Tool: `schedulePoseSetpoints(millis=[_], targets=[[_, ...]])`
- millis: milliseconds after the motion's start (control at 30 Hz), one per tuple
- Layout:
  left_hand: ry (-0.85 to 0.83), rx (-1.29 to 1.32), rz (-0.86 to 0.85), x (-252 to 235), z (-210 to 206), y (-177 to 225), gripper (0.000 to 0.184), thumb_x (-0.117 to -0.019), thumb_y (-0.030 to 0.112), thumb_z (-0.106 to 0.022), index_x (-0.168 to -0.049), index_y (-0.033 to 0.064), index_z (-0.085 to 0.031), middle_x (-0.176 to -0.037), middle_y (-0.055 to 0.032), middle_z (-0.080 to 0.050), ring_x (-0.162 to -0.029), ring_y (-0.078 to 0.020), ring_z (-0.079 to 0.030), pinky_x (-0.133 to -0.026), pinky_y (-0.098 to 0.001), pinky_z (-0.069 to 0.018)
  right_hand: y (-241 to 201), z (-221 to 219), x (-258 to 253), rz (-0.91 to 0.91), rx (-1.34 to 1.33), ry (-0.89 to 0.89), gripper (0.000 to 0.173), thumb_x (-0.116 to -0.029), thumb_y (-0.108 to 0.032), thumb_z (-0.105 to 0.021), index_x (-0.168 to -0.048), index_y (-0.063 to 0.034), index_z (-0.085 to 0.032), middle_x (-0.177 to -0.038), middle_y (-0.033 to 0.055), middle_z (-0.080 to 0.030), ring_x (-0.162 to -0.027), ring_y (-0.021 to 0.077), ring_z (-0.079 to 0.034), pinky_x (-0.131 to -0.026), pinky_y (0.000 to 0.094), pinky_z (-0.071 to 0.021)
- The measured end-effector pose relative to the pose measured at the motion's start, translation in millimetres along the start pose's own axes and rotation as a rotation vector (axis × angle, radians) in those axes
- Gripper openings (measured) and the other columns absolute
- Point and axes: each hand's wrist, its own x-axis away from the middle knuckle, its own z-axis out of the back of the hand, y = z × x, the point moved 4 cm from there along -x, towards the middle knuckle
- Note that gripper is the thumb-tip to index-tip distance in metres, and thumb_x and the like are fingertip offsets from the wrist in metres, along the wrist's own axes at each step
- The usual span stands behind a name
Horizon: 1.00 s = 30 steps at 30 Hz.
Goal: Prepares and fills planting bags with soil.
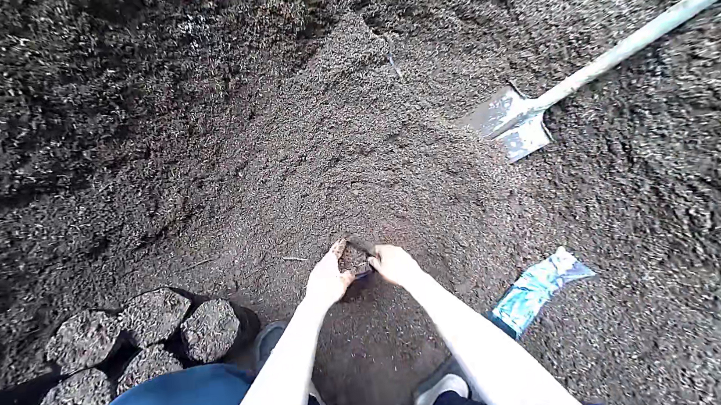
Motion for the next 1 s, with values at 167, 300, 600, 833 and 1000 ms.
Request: schedulePoseSetpoints(millis=[167,300,600,833,1000], targets=[[0.114,0.029,-0.158,38,21,32,0.066,-0.0981,0.008,-0.059,-0.160,0.0144,-0.038,-0.162,-0.0062,-0.044,-0.145,-0.0256,-0.047,-0.120,-0.0509,-0.0362,-21,30,59,0.069,0.042,0.167,0.037,-0.1098,-0.029,-0.044,-0.128,-0.0043,-0.065,-0.132,0.0180,-0.064,-0.122,0.0347,-0.063,-0.101,0.0574,-0.0489],[0.089,-0.031,-0.202,22,7,-1,0.068,-0.0958,0.000,-0.056,-0.160,0.0101,-0.037,-0.164,-0.0087,-0.040,-0.148,-0.0248,-0.043,-0.122,-0.0485,-0.0340,-2,-6,37,0.032,-0.033,0.166,0.041,-0.1093,-0.032,-0.043,-0.131,-0.0033,-0.062,-0.134,0.0187,-0.062,-0.124,0.0346,-0.062,-0.103,0.0559,-0.0490],[0.245,-0.351,0.137,3,29,17,0.061,-0.0945,0.040,-0.069,-0.148,0.0157,-0.053,-0.154,-0.0161,-0.046,-0.143,-0.0428,-0.039,-0.104,-0.0700,-0.0376,-31,-9,36,0.506,0.051,0.135,0.036,-0.1041,-0.015,-0.044,-0.127,-0.0012,-0.067,-0.138,0.0165,-0.062,-0.132,0.0267,-0.057,-0.113,0.0412,-0.0446],[0.074,-0.259,-0.001,-17,-19,26,0.039,-0.1131,0.028,-0.034,-0.144,0.0184,-0.056,-0.135,-0.0178,-0.065,-0.123,-0.0403,-0.064,-0.099,-0.0622,-0.0512,-9,-40,37,0.543,0.436,-0.138,0.091,-0.0971,-0.067,-0.051,-0.158,-0.0010,-0.035,-0.168,0.0228,-0.021,-0.159,0.0332,-0.013,-0.129,0.0458,-0.0148],[-0.088,-0.157,-0.211,6,-68,36,0.041,-0.1136,0.022,-0.032,-0.145,0.0139,-0.057,-0.131,-0.0206,-0.066,-0.117,-0.0419,-0.065,-0.099,-0.0611,-0.0504,48,-86,49,0.536,0.461,-0.021,0.090,-0.0949,-0.069,-0.051,-0.145,0.0053,-0.052,-0.154,0.0271,-0.046,-0.150,0.0401,-0.036,-0.126,0.0516,-0.0244]])
